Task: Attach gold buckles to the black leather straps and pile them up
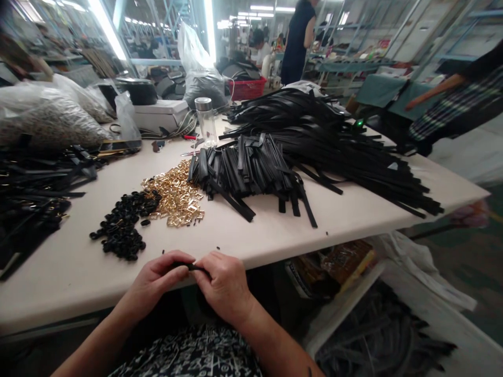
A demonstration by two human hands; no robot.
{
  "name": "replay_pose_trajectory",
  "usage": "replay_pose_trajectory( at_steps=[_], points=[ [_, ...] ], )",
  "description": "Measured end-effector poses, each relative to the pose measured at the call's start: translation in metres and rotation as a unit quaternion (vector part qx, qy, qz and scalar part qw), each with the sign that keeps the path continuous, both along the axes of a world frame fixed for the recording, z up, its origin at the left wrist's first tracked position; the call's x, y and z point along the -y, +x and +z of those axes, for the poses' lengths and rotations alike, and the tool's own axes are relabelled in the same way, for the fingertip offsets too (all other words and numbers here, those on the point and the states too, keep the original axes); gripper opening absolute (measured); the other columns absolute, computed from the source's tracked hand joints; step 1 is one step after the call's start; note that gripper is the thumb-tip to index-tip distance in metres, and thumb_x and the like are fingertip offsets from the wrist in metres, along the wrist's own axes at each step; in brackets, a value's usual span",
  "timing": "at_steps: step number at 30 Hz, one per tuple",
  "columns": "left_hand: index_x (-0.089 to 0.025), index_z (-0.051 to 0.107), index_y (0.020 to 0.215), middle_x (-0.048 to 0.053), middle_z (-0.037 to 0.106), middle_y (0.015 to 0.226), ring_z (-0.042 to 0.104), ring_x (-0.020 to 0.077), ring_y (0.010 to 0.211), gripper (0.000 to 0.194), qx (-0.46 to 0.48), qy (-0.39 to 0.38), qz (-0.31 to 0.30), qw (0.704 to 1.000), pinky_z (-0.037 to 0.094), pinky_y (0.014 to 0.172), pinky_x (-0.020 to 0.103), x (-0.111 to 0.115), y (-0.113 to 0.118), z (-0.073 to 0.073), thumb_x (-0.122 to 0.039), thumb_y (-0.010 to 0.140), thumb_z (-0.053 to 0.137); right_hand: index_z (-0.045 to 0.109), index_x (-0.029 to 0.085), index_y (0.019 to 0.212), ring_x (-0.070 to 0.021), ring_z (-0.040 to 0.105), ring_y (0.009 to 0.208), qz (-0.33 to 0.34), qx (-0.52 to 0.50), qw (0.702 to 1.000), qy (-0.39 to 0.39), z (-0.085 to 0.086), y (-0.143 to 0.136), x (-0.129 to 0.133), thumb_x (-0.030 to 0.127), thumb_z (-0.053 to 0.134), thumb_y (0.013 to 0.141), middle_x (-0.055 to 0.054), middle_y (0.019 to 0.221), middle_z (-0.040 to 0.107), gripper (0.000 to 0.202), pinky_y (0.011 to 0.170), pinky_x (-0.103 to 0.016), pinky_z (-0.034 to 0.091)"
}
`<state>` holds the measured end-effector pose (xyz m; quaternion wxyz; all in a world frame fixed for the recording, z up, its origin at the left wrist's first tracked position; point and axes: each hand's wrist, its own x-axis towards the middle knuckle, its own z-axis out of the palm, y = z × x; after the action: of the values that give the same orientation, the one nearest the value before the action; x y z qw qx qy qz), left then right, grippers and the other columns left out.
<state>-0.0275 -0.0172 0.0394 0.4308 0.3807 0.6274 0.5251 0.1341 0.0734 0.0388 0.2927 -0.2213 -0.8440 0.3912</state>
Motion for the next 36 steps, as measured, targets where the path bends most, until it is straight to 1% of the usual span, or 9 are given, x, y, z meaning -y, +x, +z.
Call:
replay_pose_trajectory(
  at_steps=[3,9,11,13,15,18,27,31,36],
  points=[
    [-0.026,0.08,0.089,0.007,0.07,0.097,0.064,0.021,0.093,0.013,-0.175,0.069,-0.034,0.982,0.05,0.085,0.031,-0.001,-0.004,0.007,-0.028,0.084,0.068,0.065,0.018,0.08,-0.0159,0.058,0.07,-0.003,-0.004,1.0,-0.011,0.002,0.0,-0.002,0.015,0.062,0.09,0.0,0.075,0.063,0.011,0.065,-0.026,0.039],
    [-0.028,0.079,0.076,0.007,0.073,0.089,0.064,0.0257,0.094,0.011,-0.296,0.144,0.017,0.944,0.05,0.089,0.038,-0.003,0.0,0.022,-0.03,0.08,0.069,0.066,0.019,0.082,-0.0152,0.058,0.069,-0.033,-0.028,0.998,-0.037,0.013,0.009,-0.019,0.022,0.062,0.091,0.001,0.075,0.063,0.01,0.064,-0.025,0.041],
    [-0.025,0.076,0.068,0.007,0.072,0.083,0.064,0.0259,0.087,0.014,-0.27,0.144,0.019,0.952,0.051,0.085,0.038,-0.001,0.0,0.027,-0.031,0.079,0.07,0.066,0.019,0.081,-0.0148,0.057,0.067,-0.08,-0.044,0.996,-0.023,0.018,0.018,-0.027,0.022,0.063,0.091,0.001,0.073,0.062,0.01,0.064,-0.025,0.041],
    [-0.022,0.074,0.065,0.008,0.071,0.077,0.064,0.0244,0.076,0.018,-0.187,0.108,0.015,0.976,0.051,0.075,0.035,0.0,0.0,0.029,-0.035,0.077,0.071,0.066,0.019,0.081,-0.0144,0.056,0.066,-0.109,-0.053,0.993,0.0,0.023,0.025,-0.033,0.022,0.064,0.091,0.002,0.072,0.061,0.01,0.064,-0.025,0.041],
    [-0.019,0.075,0.072,0.008,0.071,0.075,0.063,0.0233,0.07,0.021,-0.071,0.048,0.021,0.996,0.051,0.068,0.033,-0.002,0.002,0.028,-0.04,0.073,0.073,0.066,0.019,0.083,-0.0145,0.056,0.066,-0.092,-0.047,0.995,0.018,0.026,0.029,-0.033,0.023,0.063,0.092,0.002,0.072,0.061,0.01,0.063,-0.025,0.042],
    [-0.017,0.076,0.08,0.006,0.07,0.071,0.062,0.0208,0.066,0.026,0.053,-0.011,0.033,0.998,0.05,0.064,0.03,-0.007,0.005,0.023,-0.041,0.07,0.075,0.066,0.018,0.084,-0.0151,0.057,0.068,-0.022,-0.021,0.999,0.033,0.024,0.027,-0.025,0.024,0.06,0.096,0.0,0.073,0.061,0.015,0.063,-0.026,0.041],
    [-0.016,0.069,0.07,0.003,0.066,0.066,0.058,0.0152,0.063,0.022,0.125,-0.023,0.032,0.991,0.047,0.065,0.026,-0.004,0.001,0.005,-0.036,0.081,0.069,0.064,0.019,0.115,-0.0205,0.063,0.083,-0.004,-0.048,0.997,0.056,0.003,0.004,-0.007,0.028,0.059,0.1,-0.006,0.094,0.068,0.018,0.074,-0.031,0.049],
    [-0.016,0.069,0.07,0.003,0.065,0.067,0.056,0.016,0.066,0.023,0.136,-0.011,0.039,0.99,0.046,0.068,0.027,-0.002,-0.003,-0.003,-0.036,0.082,0.068,0.065,0.021,0.109,-0.0198,0.062,0.077,-0.004,-0.078,0.997,0.027,-0.003,-0.006,-0.006,0.023,0.059,0.099,-0.004,0.087,0.067,0.012,0.068,-0.03,0.049],
    [-0.019,0.07,0.068,0.003,0.063,0.075,0.055,0.0179,0.072,0.018,0.131,0.025,0.027,0.991,0.045,0.07,0.028,-0.002,-0.001,0.0,-0.03,0.081,0.067,0.066,0.022,0.096,-0.0183,0.062,0.071,0.017,-0.086,0.996,-0.032,-0.005,-0.013,-0.006,0.019,0.056,0.097,-0.002,0.08,0.065,0.01,0.065,-0.027,0.047]
  ],
)
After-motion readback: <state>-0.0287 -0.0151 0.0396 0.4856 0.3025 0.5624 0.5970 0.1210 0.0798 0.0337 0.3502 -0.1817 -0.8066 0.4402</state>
